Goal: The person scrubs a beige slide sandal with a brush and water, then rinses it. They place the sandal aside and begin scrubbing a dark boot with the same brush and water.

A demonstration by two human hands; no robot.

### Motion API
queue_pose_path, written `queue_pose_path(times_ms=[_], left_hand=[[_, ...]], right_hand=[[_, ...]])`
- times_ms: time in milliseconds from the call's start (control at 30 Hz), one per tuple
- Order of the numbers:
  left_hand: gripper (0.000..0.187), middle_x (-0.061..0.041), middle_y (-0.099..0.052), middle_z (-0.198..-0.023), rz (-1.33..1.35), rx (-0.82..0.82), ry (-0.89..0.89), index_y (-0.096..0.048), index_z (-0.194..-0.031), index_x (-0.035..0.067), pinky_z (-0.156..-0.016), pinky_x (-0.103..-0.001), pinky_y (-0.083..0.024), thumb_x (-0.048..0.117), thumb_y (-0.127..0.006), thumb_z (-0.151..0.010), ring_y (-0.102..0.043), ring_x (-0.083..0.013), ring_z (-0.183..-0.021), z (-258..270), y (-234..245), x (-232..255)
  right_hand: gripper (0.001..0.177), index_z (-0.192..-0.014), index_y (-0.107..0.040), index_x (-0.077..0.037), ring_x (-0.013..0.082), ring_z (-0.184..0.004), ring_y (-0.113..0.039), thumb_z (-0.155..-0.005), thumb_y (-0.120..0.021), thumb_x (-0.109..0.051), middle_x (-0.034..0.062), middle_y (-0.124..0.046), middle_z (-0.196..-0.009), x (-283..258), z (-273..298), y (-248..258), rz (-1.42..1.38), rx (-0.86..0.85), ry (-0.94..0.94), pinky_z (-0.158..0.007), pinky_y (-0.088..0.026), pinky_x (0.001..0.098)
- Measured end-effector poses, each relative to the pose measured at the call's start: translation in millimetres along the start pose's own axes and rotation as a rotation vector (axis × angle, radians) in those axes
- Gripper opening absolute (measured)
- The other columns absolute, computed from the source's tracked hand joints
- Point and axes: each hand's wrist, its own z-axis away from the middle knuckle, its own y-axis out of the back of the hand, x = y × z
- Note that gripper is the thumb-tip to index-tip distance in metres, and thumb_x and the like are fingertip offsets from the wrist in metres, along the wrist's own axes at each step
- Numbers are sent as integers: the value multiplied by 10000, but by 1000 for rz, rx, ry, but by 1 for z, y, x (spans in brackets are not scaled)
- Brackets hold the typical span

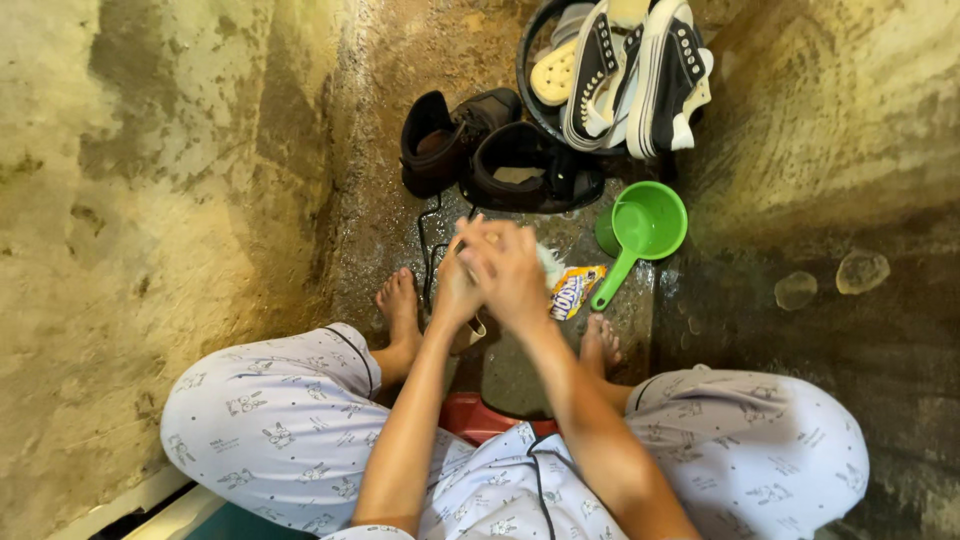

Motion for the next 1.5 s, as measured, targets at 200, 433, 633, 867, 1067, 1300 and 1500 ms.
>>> queue_pose_path(times_ms=[200,433,633,867,1067,1300,1500], left_hand=[[666,-240,-583,-1386,-141,-3,-82,-569,-1385,-12,-1043,-438,-505,-53,-697,-732,-611,-424,-1242,16,-13,3],[496,-192,-675,-1329,35,-64,161,-606,-1352,18,-1026,-390,-553,-12,-684,-863,-697,-332,-1216,9,-6,-5],[687,-274,-592,-1381,-104,-11,-59,-540,-1378,-63,-1010,-428,-521,-61,-693,-709,-632,-424,-1203,17,-4,3],[478,-214,-744,-1171,3,-101,281,-619,-1311,-19,-865,-388,-600,59,-716,-850,-773,-339,-1038,13,0,-1],[630,-188,-705,-1252,-24,-47,46,-581,-1403,46,-904,-386,-590,18,-750,-797,-739,-318,-1090,10,-7,10],[736,-209,-593,-1407,-198,12,-183,-619,-1336,82,-961,-459,-498,98,-895,-653,-610,-410,-1120,-17,-11,19],[585,-136,-735,-1123,-99,66,156,-603,-1340,86,-857,-417,-570,93,-799,-789,-736,-346,-1017,-6,-2,-26]], right_hand=[[263,-1236,-772,-223,250,-943,-598,-1010,-642,-188,27,-713,-1084,34,-20,12,-52,-26,-201,-841,-514,370],[294,-1244,-756,-175,277,-966,-608,-970,-652,-201,74,-715,-1099,21,0,4,-74,10,22,-862,-511,368],[273,-1245,-768,-204,256,-976,-628,-1027,-611,-155,49,-724,-1093,39,-22,12,-161,-110,-177,-898,-502,367],[296,-1255,-751,-176,273,-1020,-607,-980,-646,-200,55,-715,-1136,14,0,10,-154,-42,29,-937,-505,370],[269,-1201,-776,-178,230,-999,-632,-987,-614,-193,47,-728,-1105,64,-11,-1,-178,-89,-278,-925,-506,325],[405,-1431,-630,-131,158,-1146,-603,-1122,-419,-286,37,-670,-1215,147,7,-34,-662,-44,-478,-1048,-438,282],[495,-1519,-524,-156,224,-1176,-555,-1033,-558,-248,98,-601,-1275,123,15,-54,-440,-191,-383,-1057,-407,319]])
